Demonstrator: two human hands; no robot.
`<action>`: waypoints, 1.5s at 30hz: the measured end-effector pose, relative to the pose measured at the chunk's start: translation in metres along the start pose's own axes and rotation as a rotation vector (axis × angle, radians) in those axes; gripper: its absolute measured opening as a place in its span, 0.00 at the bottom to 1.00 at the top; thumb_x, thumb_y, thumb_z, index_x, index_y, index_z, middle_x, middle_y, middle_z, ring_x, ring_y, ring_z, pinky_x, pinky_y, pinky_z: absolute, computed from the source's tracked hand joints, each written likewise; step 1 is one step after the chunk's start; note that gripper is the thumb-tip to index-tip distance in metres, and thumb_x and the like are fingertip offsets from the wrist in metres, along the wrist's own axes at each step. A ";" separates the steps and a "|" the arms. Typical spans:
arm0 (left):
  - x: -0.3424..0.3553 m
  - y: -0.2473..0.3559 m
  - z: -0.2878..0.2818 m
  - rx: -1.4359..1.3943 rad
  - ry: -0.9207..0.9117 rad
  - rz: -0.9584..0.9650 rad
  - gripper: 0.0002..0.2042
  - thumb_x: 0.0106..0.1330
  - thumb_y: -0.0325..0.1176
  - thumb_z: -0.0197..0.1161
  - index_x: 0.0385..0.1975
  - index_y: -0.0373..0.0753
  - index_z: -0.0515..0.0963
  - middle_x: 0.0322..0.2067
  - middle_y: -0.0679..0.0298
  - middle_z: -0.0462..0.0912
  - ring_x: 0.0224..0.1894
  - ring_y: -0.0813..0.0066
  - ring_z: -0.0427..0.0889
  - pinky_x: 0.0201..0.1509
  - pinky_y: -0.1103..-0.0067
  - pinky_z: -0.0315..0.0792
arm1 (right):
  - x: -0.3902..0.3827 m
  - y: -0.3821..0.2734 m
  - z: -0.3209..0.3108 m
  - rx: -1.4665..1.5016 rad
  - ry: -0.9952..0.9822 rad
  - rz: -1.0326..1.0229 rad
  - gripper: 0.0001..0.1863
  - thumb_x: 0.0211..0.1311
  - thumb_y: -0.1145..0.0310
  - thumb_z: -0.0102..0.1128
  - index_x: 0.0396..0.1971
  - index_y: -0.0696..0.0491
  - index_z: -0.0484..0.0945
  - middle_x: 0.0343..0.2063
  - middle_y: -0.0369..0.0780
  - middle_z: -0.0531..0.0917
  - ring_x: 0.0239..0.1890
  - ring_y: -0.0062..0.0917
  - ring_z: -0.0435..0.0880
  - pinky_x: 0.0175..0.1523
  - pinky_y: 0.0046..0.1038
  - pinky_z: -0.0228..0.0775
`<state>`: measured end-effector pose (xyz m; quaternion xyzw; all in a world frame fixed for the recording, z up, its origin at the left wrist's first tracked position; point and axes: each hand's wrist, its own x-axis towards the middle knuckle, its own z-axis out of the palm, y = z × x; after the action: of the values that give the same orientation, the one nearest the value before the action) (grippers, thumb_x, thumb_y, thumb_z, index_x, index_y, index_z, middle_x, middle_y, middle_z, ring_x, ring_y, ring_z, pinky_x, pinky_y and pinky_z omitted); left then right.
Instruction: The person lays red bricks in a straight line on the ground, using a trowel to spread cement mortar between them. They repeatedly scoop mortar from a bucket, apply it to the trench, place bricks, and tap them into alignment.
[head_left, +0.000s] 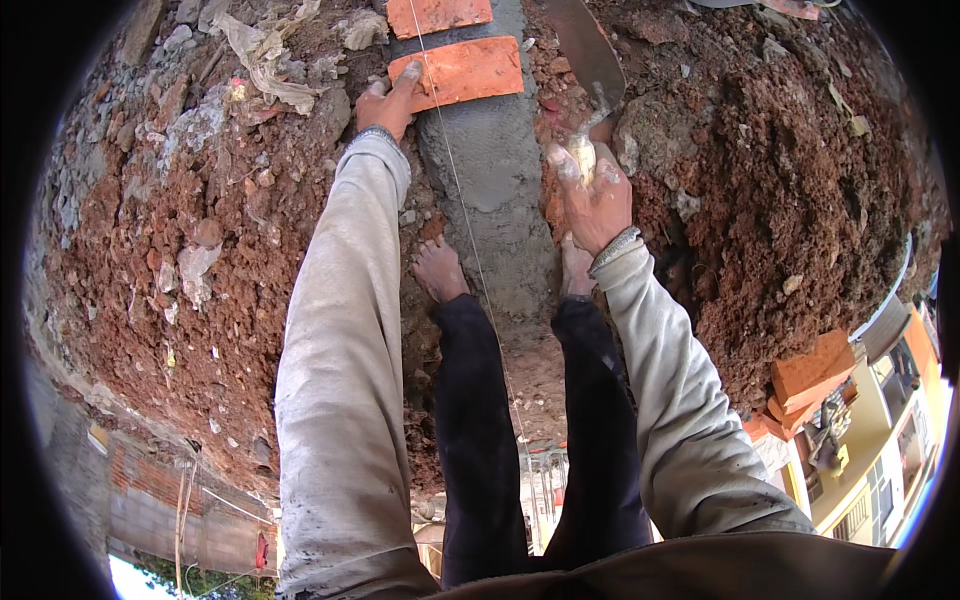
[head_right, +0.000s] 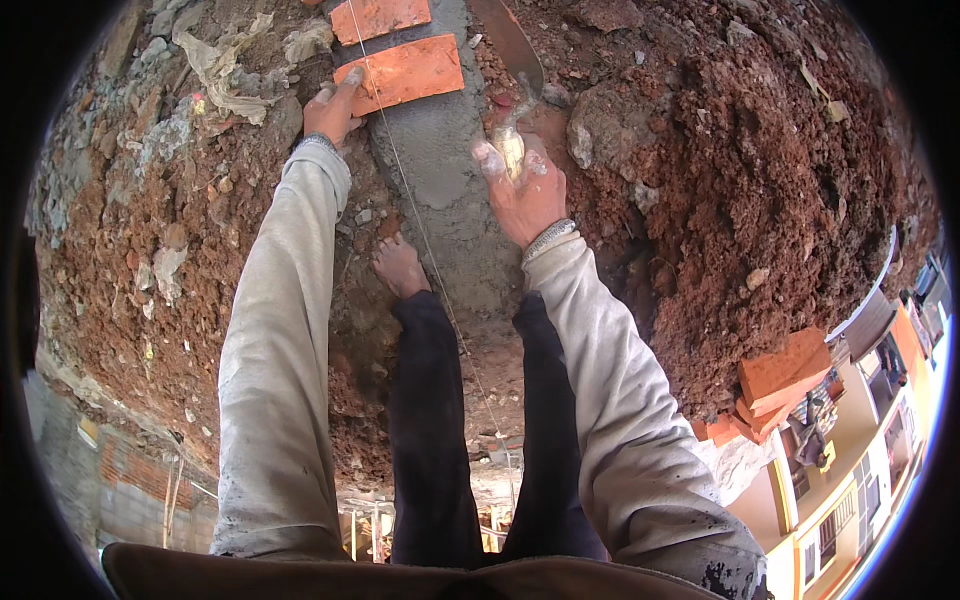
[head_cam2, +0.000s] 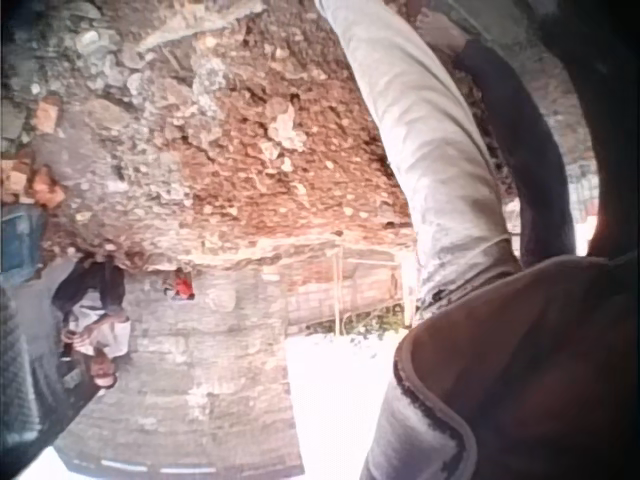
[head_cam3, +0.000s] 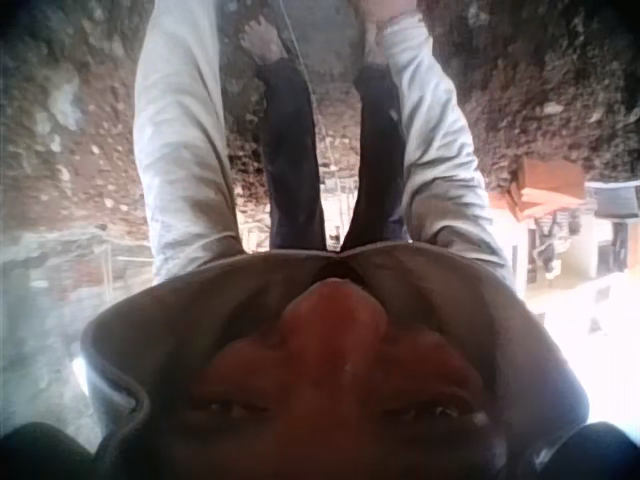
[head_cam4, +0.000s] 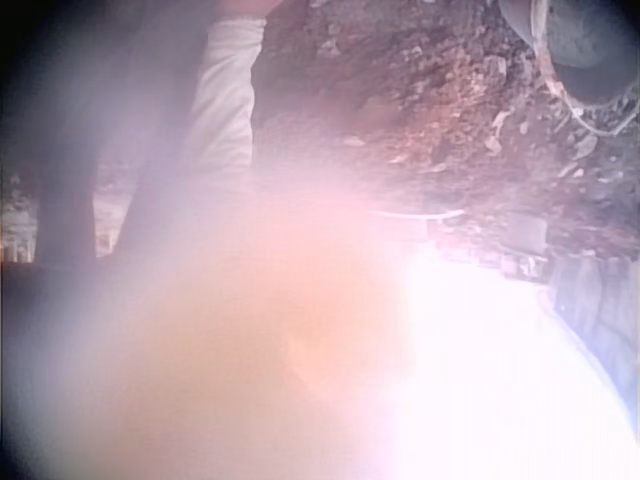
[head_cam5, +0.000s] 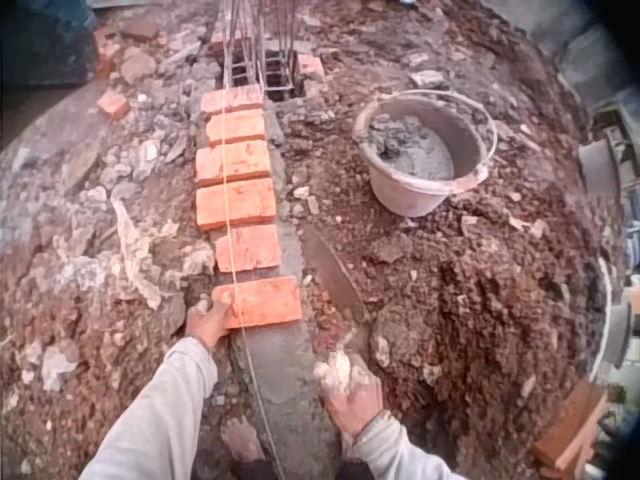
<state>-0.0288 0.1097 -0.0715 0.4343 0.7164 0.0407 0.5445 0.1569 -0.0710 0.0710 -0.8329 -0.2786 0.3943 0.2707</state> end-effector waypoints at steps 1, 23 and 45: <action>0.002 -0.001 -0.002 -0.026 -0.043 -0.005 0.43 0.54 0.53 0.66 0.60 0.23 0.61 0.50 0.48 0.75 0.47 0.62 0.79 0.50 0.72 0.75 | -0.005 0.013 0.003 -0.023 -0.025 -0.008 0.22 0.58 0.53 0.61 0.36 0.60 0.74 0.24 0.48 0.79 0.29 0.42 0.80 0.37 0.37 0.70; 0.016 -0.017 -0.015 0.060 0.015 0.095 0.30 0.57 0.49 0.66 0.46 0.25 0.75 0.39 0.53 0.81 0.37 0.71 0.82 0.39 0.78 0.78 | 0.011 0.030 0.022 -0.328 -0.301 -0.076 0.23 0.64 0.52 0.49 0.29 0.60 0.76 0.25 0.53 0.78 0.33 0.52 0.77 0.41 0.45 0.67; -0.004 -0.006 -0.007 0.358 0.221 0.171 0.43 0.53 0.62 0.61 0.54 0.22 0.69 0.51 0.40 0.74 0.55 0.51 0.74 0.60 0.69 0.65 | 0.031 0.040 0.046 -0.319 -0.259 -0.172 0.23 0.62 0.55 0.49 0.47 0.59 0.66 0.31 0.61 0.77 0.38 0.59 0.75 0.47 0.50 0.67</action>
<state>-0.0378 0.1054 -0.0689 0.5759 0.7281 0.0063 0.3717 0.1460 -0.0670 0.0034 -0.7809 -0.4397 0.4242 0.1300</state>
